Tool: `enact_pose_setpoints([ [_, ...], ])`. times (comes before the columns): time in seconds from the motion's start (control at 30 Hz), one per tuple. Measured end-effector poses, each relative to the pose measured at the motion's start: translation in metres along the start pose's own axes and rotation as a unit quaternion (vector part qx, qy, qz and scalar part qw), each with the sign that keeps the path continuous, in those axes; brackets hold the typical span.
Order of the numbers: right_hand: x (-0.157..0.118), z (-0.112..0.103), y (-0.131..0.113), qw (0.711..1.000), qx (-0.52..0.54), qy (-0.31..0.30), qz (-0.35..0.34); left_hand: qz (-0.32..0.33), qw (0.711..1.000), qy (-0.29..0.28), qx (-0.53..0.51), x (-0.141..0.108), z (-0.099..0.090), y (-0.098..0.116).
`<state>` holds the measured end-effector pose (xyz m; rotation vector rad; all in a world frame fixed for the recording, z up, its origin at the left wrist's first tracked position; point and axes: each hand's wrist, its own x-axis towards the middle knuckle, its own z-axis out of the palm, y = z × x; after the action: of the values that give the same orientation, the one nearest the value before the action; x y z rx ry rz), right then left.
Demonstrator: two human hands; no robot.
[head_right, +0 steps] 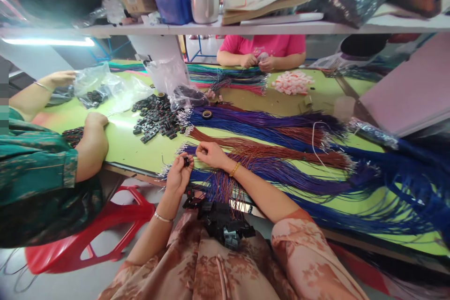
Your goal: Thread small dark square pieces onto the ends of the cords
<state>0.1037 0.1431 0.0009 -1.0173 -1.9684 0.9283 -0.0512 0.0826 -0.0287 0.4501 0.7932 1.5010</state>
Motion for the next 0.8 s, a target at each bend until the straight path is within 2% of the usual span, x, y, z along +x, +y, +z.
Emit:
enact_pose_setpoints([
  [0.13,0.003,-0.002,0.003,0.997,0.017,0.073,0.002,-0.028,1.0,-0.015,0.003,-0.001,0.0,0.003],
  [0.2,0.003,-0.004,0.003,0.998,0.027,0.056,-0.02,-0.035,0.999,-0.02,0.002,0.0,0.0,0.004],
  [0.3,0.004,-0.008,0.002,0.998,0.025,-0.027,-0.053,-0.041,0.999,0.001,0.0,0.005,0.001,0.005],
  [0.37,0.004,-0.008,0.003,0.996,0.002,-0.053,-0.066,-0.046,0.999,0.016,0.003,0.008,0.003,0.006],
  [0.5,0.005,-0.006,0.01,0.995,-0.052,-0.031,-0.081,-0.039,0.999,-0.01,-0.004,0.006,0.007,0.007],
  [0.63,0.006,-0.004,0.018,0.997,-0.071,-0.009,-0.024,-0.001,0.998,-0.053,0.018,-0.001,0.007,0.001],
  [0.8,0.005,-0.002,0.022,0.997,-0.068,-0.011,-0.029,0.038,0.995,-0.04,0.086,-0.002,0.005,-0.01],
])
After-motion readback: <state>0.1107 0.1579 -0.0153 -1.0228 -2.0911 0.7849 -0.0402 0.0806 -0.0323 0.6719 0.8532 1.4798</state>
